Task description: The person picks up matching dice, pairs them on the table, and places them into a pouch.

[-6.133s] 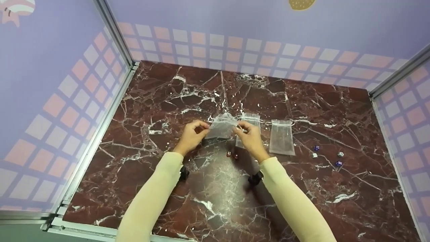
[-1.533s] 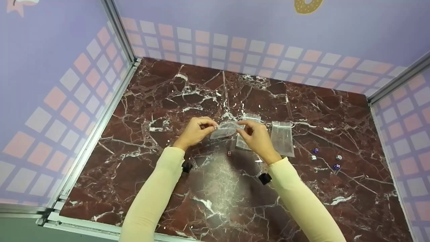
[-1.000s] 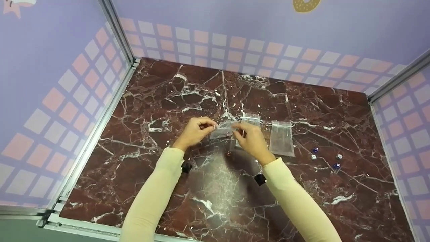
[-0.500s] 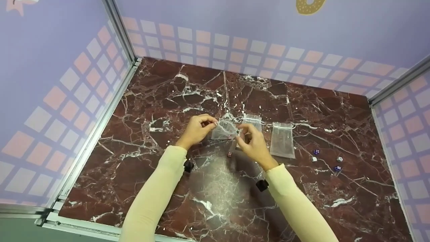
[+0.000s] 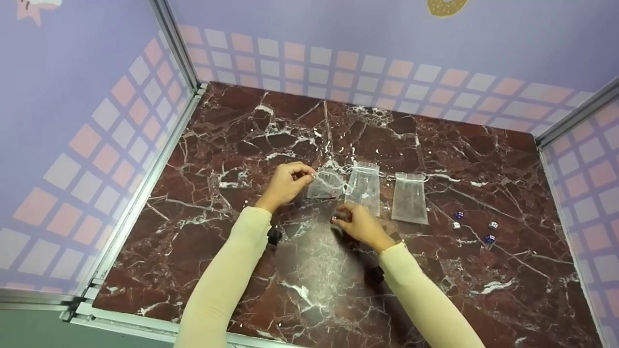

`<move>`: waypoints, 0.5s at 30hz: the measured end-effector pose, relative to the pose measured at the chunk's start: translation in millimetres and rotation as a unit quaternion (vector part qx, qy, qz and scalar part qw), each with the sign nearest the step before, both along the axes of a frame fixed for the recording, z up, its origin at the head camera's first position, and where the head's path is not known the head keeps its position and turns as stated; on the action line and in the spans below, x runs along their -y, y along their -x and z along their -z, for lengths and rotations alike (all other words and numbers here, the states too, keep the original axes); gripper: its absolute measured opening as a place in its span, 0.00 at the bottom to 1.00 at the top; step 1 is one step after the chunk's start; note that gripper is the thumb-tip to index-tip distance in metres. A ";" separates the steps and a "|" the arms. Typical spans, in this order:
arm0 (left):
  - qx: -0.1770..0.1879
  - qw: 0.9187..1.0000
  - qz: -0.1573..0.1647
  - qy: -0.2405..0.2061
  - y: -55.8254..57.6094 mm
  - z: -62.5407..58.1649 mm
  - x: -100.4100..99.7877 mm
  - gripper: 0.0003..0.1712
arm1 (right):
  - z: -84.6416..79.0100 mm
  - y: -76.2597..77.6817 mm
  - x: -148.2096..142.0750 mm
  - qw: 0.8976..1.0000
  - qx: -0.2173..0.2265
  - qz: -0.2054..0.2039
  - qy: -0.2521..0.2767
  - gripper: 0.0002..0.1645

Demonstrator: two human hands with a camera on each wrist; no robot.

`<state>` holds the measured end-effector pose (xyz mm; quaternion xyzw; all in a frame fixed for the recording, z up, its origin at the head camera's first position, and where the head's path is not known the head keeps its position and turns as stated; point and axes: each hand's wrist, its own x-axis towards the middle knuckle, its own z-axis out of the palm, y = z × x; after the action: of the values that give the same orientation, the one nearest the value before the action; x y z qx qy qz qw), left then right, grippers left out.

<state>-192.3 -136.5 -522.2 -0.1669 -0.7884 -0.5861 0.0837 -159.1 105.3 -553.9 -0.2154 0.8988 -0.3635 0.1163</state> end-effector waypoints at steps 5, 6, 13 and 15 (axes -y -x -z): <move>0.003 1.000 0.003 -0.003 -0.2 -0.5 -0.5 0.05 | 6.5 1.2 1.5 1.000 0.017 0.017 -0.009 0.21; 0.005 1.000 0.004 -0.002 -0.3 -0.6 -0.7 0.05 | 7.9 1.4 1.6 1.000 0.014 0.019 -0.007 0.20; 0.015 1.000 0.003 0.000 -0.6 -0.3 -0.7 0.05 | 16.2 1.4 3.8 1.000 -0.016 0.011 0.004 0.09; 0.014 1.000 0.000 0.001 -0.3 0.0 -0.5 0.05 | 17.4 1.4 4.7 0.999 -0.030 0.009 0.003 0.07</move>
<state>-192.0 -136.0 -522.1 -0.1591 -0.7898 -0.5879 0.0728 -160.5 100.6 -571.3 -0.2186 0.9027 -0.3608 0.0849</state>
